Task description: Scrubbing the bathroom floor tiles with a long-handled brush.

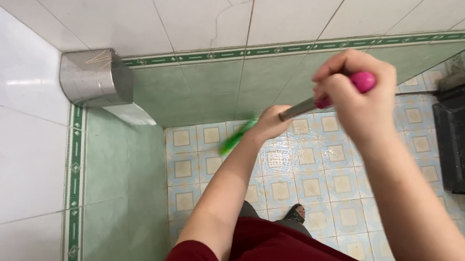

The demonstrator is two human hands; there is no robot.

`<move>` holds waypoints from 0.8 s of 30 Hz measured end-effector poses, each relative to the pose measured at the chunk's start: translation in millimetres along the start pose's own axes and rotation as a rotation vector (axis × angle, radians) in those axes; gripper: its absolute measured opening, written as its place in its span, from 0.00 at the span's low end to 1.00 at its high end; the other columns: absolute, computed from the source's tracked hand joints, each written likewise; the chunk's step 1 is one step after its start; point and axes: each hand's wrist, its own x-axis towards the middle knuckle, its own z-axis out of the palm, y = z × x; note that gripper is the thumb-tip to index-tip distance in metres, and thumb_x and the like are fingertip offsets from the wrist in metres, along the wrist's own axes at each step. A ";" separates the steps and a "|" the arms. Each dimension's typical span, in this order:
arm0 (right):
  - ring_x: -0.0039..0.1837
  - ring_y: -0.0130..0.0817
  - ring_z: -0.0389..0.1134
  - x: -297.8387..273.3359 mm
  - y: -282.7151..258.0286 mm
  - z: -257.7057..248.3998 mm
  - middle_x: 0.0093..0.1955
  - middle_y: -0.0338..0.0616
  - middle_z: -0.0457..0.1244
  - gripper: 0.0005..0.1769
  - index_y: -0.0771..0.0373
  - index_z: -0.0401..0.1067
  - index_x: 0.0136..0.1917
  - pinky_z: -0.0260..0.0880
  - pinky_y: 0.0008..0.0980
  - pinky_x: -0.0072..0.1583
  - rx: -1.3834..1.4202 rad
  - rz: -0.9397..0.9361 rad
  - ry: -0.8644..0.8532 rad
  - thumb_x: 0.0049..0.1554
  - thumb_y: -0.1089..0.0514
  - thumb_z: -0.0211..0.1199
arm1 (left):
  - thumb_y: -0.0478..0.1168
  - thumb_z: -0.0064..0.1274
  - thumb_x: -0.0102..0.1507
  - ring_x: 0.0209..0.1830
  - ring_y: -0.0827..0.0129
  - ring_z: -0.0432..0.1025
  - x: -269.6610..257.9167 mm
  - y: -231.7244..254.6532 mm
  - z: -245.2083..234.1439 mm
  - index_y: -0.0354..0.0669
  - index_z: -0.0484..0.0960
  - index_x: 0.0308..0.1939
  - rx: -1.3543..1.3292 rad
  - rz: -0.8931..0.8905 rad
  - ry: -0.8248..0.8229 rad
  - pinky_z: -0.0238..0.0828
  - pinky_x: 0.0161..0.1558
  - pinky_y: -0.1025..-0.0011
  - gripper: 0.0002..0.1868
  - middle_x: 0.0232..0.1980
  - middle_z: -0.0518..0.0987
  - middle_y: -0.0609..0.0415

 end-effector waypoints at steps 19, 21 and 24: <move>0.48 0.28 0.74 9.3 21.6 142.5 0.46 0.42 0.71 0.08 0.65 0.78 0.52 0.78 0.26 0.51 0.061 -0.140 -0.313 0.61 0.66 0.61 | 0.36 0.52 0.57 0.30 0.65 0.73 -67.9 -145.5 -141.7 0.46 0.81 0.36 0.050 -0.015 0.390 0.68 0.33 0.62 0.05 0.30 0.78 0.53; 0.48 0.28 0.74 8.3 16.7 162.4 0.46 0.42 0.71 0.08 0.65 0.78 0.52 0.79 0.26 0.51 0.082 -0.149 -0.352 0.61 0.66 0.61 | 0.34 0.54 0.54 0.31 0.65 0.72 -70.7 -174.4 -150.6 0.45 0.81 0.36 0.111 0.049 0.456 0.67 0.33 0.63 0.06 0.31 0.78 0.52; 0.48 0.25 0.72 7.4 3.1 181.2 0.47 0.43 0.71 0.08 0.66 0.78 0.52 0.76 0.26 0.52 0.049 -0.278 -0.406 0.61 0.67 0.60 | 0.32 0.53 0.58 0.32 0.63 0.66 -74.7 -206.9 -146.9 0.40 0.77 0.37 0.062 0.053 0.509 0.65 0.34 0.64 0.04 0.31 0.71 0.49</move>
